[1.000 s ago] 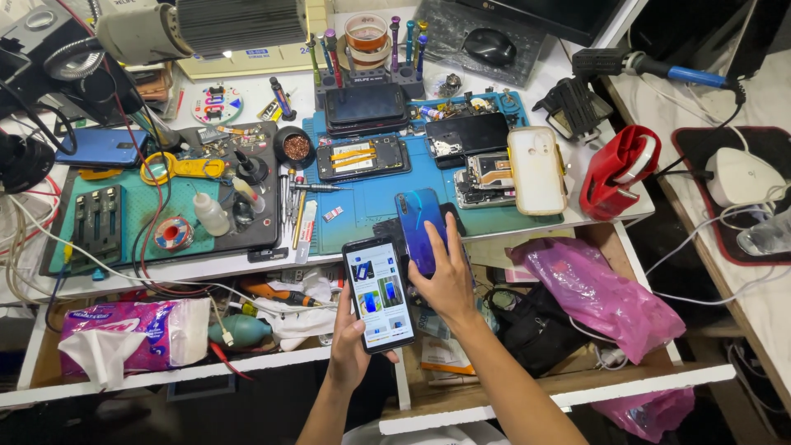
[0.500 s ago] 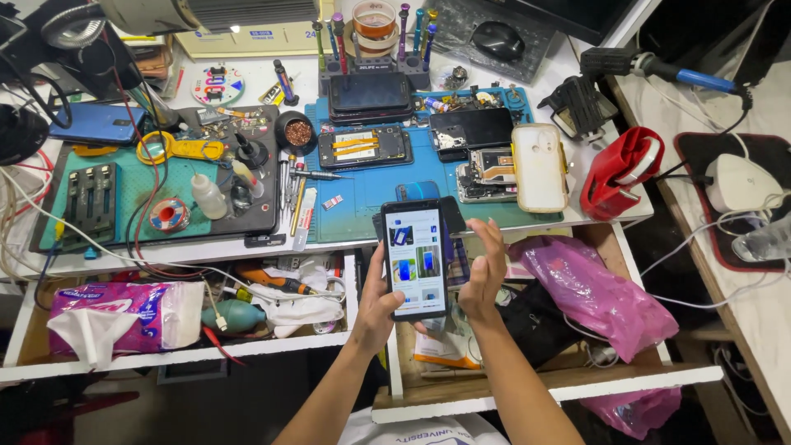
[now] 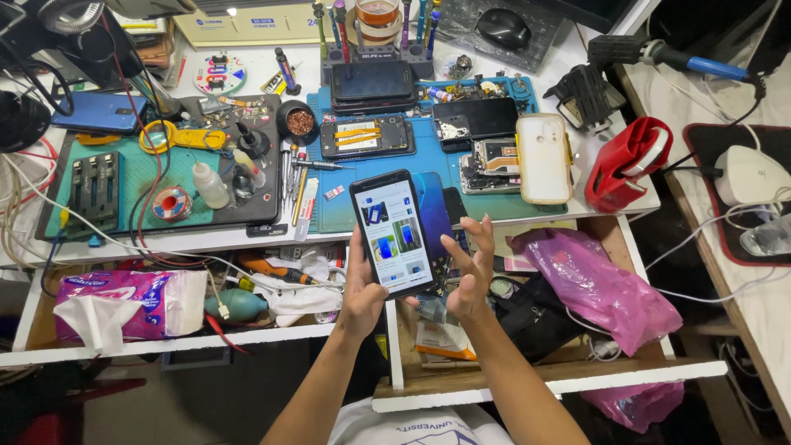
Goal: Testing the functionality of a smartphone by navigating through menus and checking settings at a repair bench
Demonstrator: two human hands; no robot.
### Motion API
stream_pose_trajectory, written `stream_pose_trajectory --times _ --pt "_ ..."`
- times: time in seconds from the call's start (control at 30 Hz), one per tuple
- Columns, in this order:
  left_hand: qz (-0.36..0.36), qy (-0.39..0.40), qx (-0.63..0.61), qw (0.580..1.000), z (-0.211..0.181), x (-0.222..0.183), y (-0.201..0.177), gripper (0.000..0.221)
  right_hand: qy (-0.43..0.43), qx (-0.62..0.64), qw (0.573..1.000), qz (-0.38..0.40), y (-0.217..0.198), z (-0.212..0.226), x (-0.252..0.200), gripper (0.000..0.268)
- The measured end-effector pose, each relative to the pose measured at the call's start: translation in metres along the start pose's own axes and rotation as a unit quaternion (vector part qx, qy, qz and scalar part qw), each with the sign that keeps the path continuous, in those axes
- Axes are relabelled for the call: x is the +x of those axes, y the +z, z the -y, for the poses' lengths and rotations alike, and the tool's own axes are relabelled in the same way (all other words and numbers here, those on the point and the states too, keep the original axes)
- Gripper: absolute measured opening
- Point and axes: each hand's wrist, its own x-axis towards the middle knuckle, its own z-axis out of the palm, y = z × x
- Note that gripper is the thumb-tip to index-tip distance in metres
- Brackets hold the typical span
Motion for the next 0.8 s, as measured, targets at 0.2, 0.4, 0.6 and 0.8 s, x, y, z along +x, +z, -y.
stream_pose_trajectory --times 0.2,0.4,0.6,0.8 --pt "-0.03 0.03 -0.048 0.998 -0.003 0.001 -0.008 0.114 -0.061 0.014 0.998 0.005 0.002 0.008 -0.009 0.061" --pt "-0.033 0.023 -0.066 0.997 -0.021 0.005 -0.012 0.111 -0.089 -0.023 0.995 0.04 0.008 0.017 -0.001 0.054" --pt "-0.053 0.025 -0.065 0.996 -0.027 0.004 -0.016 0.112 -0.065 0.027 0.997 -0.022 0.009 0.01 -0.005 0.065" --pt "-0.045 0.023 -0.079 0.996 -0.019 -0.001 -0.03 0.112 0.039 0.279 0.957 -0.074 0.003 0.046 0.035 0.053"
